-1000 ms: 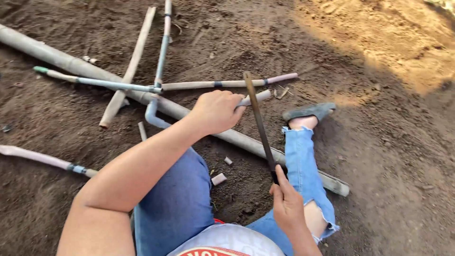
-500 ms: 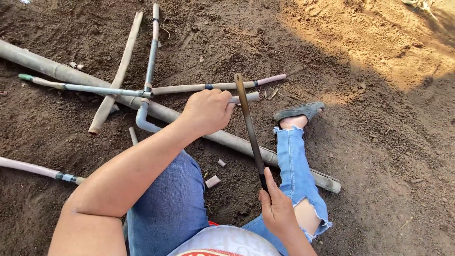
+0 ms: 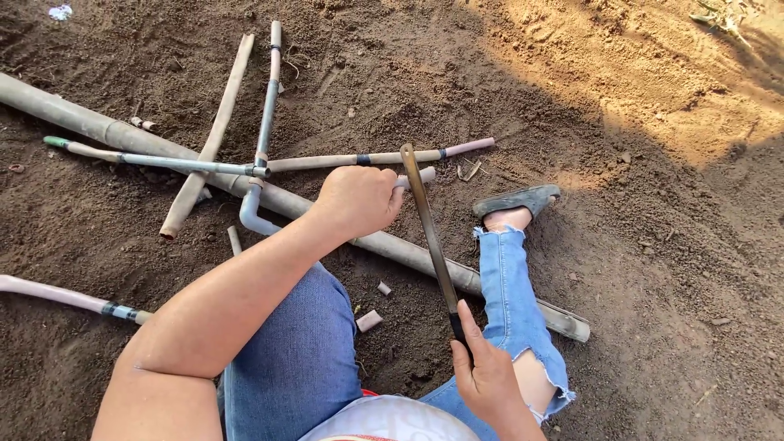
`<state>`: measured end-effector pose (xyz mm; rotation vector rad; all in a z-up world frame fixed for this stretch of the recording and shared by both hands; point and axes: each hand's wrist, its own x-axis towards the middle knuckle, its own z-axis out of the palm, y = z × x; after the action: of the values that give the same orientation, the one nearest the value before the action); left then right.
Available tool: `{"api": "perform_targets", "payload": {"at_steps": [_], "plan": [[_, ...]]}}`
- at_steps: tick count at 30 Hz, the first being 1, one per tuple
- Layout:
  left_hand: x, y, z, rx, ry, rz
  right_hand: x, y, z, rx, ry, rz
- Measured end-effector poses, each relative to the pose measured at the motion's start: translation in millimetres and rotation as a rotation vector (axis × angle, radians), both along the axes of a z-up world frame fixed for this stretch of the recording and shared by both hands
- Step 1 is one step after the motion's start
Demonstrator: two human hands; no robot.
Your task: A person is sawing a PVC pipe using a handheld hacksaw blade while sitting on the ground.
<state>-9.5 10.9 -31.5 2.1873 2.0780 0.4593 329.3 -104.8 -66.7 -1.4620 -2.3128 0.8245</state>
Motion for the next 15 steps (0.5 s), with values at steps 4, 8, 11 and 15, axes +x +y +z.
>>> {"api": "perform_targets", "payload": {"at_steps": [4, 8, 11, 15], "plan": [[-0.9, 0.9, -1.9, 0.009, 0.04, -0.021, 3.3, -1.9, -5.4, 0.118, 0.046, 0.028], [0.2, 1.3, -5.5, 0.119, 0.028, -0.033, 3.1, -1.8, -1.9, 0.08, 0.005, -0.012], [-0.9, 1.6, -5.3, 0.11, 0.036, -0.036, 4.1, -1.5, -2.7, 0.086, 0.008, -0.01], [-2.3, 2.2, -8.2, 0.106, 0.041, -0.037, 2.5, -2.2, -4.7, 0.106, 0.026, 0.008]]}}
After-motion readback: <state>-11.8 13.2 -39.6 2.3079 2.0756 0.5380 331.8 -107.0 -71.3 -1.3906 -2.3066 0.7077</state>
